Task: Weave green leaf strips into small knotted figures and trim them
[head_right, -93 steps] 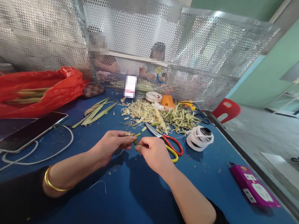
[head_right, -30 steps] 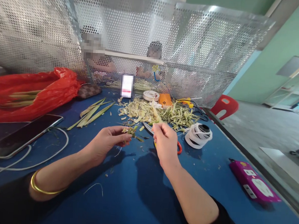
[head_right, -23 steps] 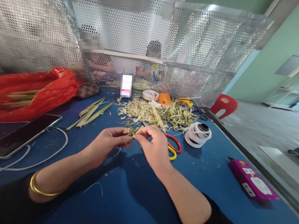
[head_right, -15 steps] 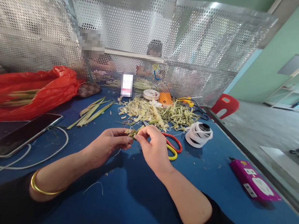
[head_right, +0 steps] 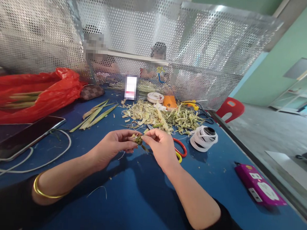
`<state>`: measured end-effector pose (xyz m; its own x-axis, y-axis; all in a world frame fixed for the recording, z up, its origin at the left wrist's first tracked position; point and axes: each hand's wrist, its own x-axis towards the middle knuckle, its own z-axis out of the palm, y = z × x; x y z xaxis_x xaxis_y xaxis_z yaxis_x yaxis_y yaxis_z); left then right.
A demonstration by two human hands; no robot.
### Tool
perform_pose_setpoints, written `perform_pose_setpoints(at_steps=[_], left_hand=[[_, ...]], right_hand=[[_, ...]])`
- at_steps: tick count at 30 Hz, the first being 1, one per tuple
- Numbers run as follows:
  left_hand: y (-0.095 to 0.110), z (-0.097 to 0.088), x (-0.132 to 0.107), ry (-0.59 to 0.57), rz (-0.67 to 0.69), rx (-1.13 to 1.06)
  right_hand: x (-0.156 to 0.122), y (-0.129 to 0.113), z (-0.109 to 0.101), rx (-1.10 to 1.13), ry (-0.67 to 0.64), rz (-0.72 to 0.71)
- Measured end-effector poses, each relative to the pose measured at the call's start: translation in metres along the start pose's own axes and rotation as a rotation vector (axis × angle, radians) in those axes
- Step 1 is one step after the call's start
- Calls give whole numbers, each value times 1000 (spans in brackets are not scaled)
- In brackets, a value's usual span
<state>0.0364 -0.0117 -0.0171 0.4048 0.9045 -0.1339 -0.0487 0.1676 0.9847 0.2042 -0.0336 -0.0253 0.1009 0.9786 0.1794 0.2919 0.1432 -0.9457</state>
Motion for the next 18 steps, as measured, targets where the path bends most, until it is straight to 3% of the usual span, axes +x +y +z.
perform_pose_setpoints(at_steps=[6, 11, 18], left_hand=[[-5, -3, 3, 67, -115, -53], [-5, -3, 4, 125, -38, -31], [-1, 0, 0, 115, 28, 3]], right_hand=[[0, -1, -1, 178, 69, 39], [1, -2, 2, 231, 127, 90], [-1, 0, 4, 400, 137, 206]])
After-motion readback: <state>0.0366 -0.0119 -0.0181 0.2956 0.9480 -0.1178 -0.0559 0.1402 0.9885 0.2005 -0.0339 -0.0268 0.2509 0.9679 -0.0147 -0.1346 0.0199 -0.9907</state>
